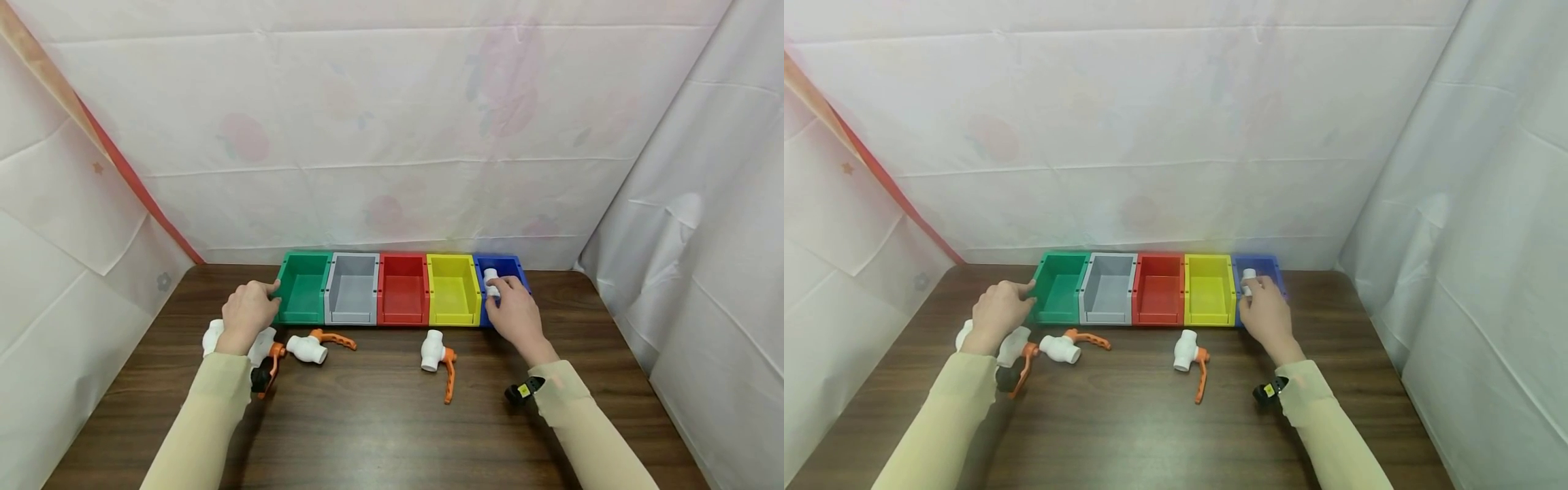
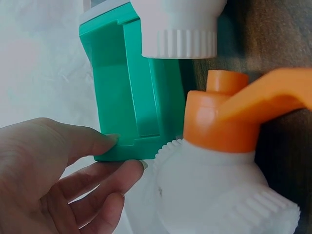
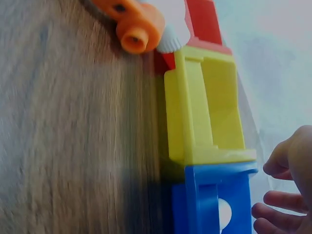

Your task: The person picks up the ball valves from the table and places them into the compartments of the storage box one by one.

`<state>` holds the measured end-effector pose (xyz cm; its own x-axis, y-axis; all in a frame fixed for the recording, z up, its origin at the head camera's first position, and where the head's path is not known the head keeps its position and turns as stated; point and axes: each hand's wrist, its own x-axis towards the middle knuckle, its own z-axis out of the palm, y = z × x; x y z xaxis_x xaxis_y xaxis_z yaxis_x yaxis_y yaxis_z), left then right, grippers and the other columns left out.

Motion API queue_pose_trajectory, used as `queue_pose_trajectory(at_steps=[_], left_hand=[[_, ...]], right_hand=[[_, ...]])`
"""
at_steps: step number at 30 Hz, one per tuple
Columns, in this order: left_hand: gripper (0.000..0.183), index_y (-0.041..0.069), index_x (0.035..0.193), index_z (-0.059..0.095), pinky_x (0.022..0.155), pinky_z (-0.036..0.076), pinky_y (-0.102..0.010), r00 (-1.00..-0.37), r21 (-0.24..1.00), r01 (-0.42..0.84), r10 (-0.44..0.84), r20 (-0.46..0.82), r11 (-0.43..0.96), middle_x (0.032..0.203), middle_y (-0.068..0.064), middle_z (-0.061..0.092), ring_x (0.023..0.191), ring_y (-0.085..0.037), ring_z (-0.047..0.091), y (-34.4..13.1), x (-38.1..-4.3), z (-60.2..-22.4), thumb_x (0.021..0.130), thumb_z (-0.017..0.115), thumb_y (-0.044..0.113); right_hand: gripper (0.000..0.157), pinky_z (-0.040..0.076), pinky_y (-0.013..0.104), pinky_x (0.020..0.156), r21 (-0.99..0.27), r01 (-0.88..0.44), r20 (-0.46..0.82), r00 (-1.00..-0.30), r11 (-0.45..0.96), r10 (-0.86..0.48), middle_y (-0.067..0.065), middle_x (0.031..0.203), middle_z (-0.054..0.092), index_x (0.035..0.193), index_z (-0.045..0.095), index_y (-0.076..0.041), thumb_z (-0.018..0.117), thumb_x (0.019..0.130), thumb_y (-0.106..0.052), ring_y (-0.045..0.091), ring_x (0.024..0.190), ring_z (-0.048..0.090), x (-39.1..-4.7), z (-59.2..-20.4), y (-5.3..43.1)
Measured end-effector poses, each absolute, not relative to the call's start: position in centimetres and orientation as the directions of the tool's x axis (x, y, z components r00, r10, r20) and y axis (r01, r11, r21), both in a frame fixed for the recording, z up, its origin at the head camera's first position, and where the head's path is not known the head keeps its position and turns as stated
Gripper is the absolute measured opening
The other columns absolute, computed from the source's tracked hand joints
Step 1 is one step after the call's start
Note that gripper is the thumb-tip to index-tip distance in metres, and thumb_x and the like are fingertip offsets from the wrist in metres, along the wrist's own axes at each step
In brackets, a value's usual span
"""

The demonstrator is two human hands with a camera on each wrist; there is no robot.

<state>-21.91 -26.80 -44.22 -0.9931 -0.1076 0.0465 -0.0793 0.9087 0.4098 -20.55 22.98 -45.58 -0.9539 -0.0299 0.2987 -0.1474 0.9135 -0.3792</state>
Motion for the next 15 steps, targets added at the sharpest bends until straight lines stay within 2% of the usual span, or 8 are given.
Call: queue_pose_trajectory(at_steps=[9, 15], left_hand=[[0.044, 0.008, 0.139, 0.057, 0.043, 0.035, -0.034, -0.993, 0.412, -0.085, -0.109, 0.036, 0.907, 0.066, -0.011, 0.056, 0.049, -0.026, 0.044, -26.8, -21.9, -44.2, 0.096, 0.064, 0.019], [0.044, 0.007, 0.139, 0.057, 0.042, 0.035, -0.034, -0.993, 0.409, -0.083, -0.111, 0.046, 0.909, 0.063, -0.010, 0.054, 0.048, -0.026, 0.044, -26.7, -21.8, -44.1, 0.096, 0.064, 0.018]], right_hand=[[0.026, 0.050, 0.054, 0.082, -0.387, -0.278, 0.423, -0.901, 0.879, -0.099, 0.017, 0.117, 0.060, 0.115, 0.069, -0.006, 0.067, 0.090, -0.012, 0.036, 0.103, 0.061, -19.1, -45.6, 21.6], [0.026, 0.048, 0.054, 0.087, -0.398, -0.308, 0.426, -0.896, 0.864, -0.123, 0.016, 0.116, 0.061, 0.115, 0.069, -0.006, 0.066, 0.090, -0.013, 0.036, 0.104, 0.059, -18.2, -45.7, 20.5]])
